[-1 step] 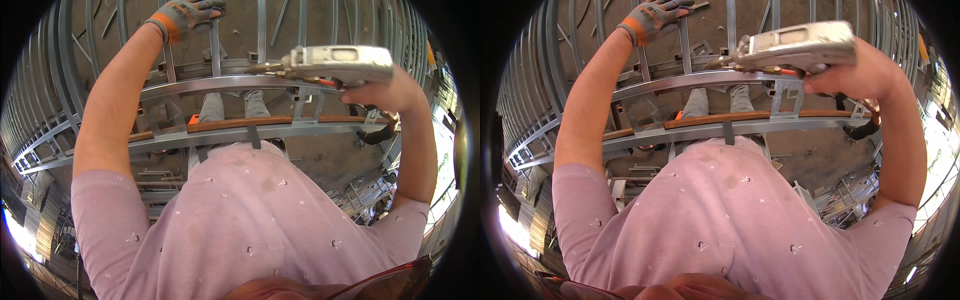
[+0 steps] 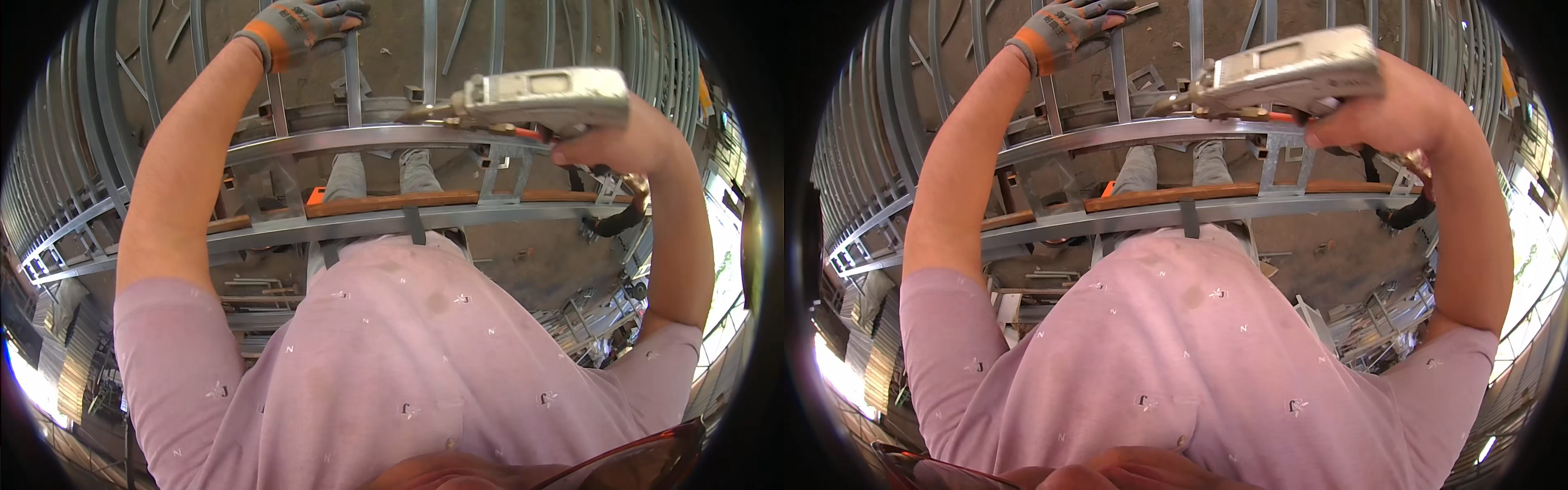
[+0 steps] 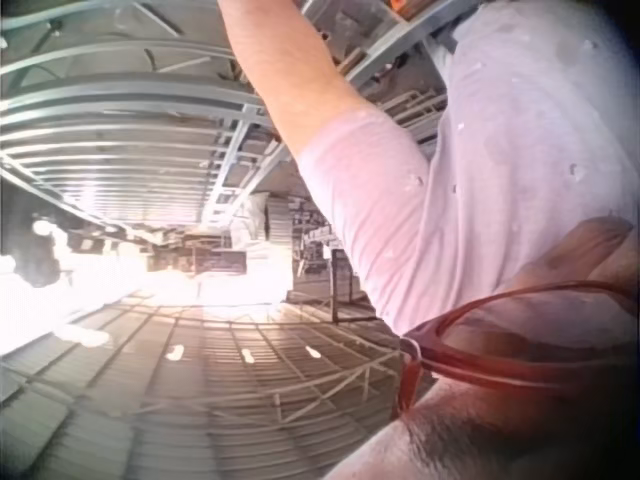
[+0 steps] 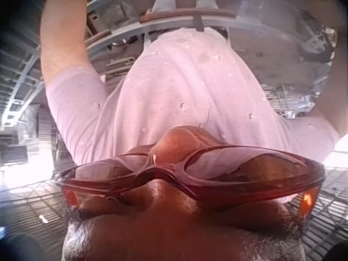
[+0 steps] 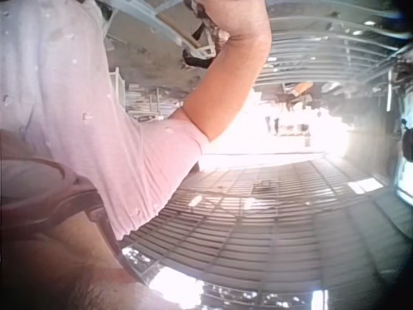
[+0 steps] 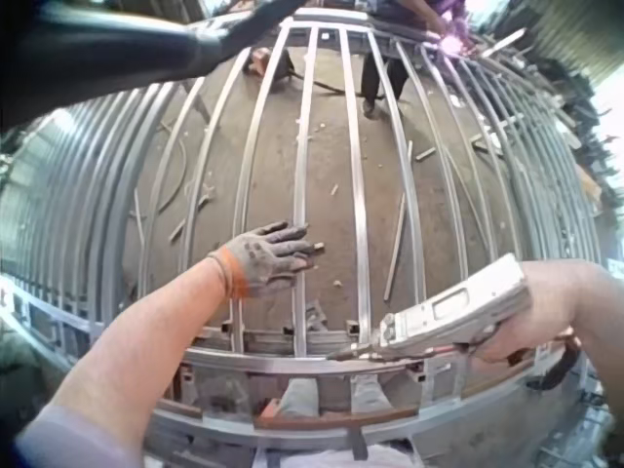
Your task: The person welds joints on a large metal frame using a handheld welding gun. They move along the structure, positioning the tool at intersections and applying welds while sparks fly. The person occasionally repositions the frame and adjusts their stance to reach different sections.
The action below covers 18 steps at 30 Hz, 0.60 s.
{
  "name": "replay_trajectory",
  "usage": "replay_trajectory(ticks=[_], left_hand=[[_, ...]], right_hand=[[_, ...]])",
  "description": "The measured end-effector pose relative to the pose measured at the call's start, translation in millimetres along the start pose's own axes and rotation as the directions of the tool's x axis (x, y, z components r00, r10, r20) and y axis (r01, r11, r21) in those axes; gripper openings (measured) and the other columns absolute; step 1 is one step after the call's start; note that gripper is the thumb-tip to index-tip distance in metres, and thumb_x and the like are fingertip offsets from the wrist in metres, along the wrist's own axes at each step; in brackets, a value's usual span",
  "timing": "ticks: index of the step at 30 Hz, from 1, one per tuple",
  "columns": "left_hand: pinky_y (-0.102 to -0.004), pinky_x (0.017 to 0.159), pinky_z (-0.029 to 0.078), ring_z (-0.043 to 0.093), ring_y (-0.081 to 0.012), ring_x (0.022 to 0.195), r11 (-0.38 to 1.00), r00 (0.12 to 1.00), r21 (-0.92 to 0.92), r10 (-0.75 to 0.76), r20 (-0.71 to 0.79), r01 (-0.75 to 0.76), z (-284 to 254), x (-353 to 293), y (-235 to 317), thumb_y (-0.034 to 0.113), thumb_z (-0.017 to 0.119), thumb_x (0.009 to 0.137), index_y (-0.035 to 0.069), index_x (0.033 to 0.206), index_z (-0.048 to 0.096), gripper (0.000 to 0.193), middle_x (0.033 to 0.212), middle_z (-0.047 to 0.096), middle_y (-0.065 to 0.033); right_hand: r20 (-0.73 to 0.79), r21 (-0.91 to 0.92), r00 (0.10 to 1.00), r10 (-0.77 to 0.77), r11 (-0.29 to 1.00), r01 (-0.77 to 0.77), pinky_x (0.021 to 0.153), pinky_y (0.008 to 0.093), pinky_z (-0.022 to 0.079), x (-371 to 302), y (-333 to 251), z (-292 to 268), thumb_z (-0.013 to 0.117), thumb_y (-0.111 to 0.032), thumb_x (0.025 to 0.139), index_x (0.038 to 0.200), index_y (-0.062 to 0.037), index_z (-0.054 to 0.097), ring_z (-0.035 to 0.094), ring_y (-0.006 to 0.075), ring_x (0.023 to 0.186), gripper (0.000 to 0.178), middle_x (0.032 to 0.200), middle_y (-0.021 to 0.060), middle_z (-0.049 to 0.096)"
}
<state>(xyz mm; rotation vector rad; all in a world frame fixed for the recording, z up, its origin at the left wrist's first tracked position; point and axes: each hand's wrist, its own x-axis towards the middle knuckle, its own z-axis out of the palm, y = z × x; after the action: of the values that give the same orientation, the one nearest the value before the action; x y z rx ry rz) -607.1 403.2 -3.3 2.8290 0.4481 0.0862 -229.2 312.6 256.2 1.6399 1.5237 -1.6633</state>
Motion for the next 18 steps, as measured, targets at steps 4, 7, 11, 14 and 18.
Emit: replay_trajectory(ticks=[4,7,11,14,18], left_hand=[[-0.0558,0.133,0.032,0.043,-0.0357,0.160,0.997,1.000,-0.073,0.025,-0.013,-0.026,0,0,-5,0.033,0.072,0.099,0.021,0.148,0.067,0.051,0.171,0.050,-0.0038],[-0.0564,0.132,0.033,0.045,-0.0362,0.158,0.994,0.999,-0.102,0.025,-0.040,-0.029,-2,-2,-5,0.032,0.074,0.096,0.021,0.147,0.067,0.052,0.169,0.052,-0.0047],[-0.0566,0.132,0.033,0.046,-0.0360,0.158,0.993,0.998,-0.115,0.030,-0.055,-0.036,-4,-2,-5,0.031,0.075,0.095,0.021,0.146,0.067,0.054,0.167,0.054,-0.0052],[-0.0565,0.132,0.033,0.047,-0.0362,0.157,0.994,0.998,-0.108,0.028,-0.051,-0.033,-5,-3,-6,0.030,0.076,0.093,0.021,0.146,0.066,0.055,0.164,0.056,-0.0059],[-0.0561,0.131,0.035,0.049,-0.0364,0.156,0.989,0.998,-0.148,0.014,-0.061,-0.023,-7,-2,-4,0.028,0.078,0.090,0.021,0.146,0.067,0.057,0.161,0.059,-0.0070]], right_hand=[[0.018,-0.079,0.998,-0.066,0.995,0.067,0.072,0.0370,0.057,62,3,12,0.090,-0.013,0.077,0.118,-0.0023,0.080,0.069,0.0169,0.080,0.044,0.094,0.0064,0.078],[0.159,-0.115,0.987,0.022,0.993,-0.003,0.072,0.0377,0.057,99,-7,16,0.090,-0.016,0.076,0.113,-0.0024,0.080,0.070,0.0196,0.079,0.040,0.092,0.0088,0.078],[0.162,-0.146,0.987,-0.022,0.988,0.046,0.070,0.0373,0.059,127,3,29,0.091,-0.015,0.075,0.113,-0.0033,0.081,0.072,0.0213,0.074,0.041,0.092,0.0098,0.079],[0.184,-0.150,0.983,-0.013,0.988,0.041,0.069,0.0374,0.060,139,6,30,0.093,-0.016,0.074,0.114,-0.0032,0.082,0.073,0.0212,0.073,0.043,0.093,0.0104,0.080],[0.246,-0.188,0.966,0.082,0.982,-0.036,0.080,0.0371,0.060,147,-3,26,0.093,-0.010,0.074,0.124,-0.0028,0.080,0.073,0.0198,0.087,0.053,0.102,0.0099,0.081]])
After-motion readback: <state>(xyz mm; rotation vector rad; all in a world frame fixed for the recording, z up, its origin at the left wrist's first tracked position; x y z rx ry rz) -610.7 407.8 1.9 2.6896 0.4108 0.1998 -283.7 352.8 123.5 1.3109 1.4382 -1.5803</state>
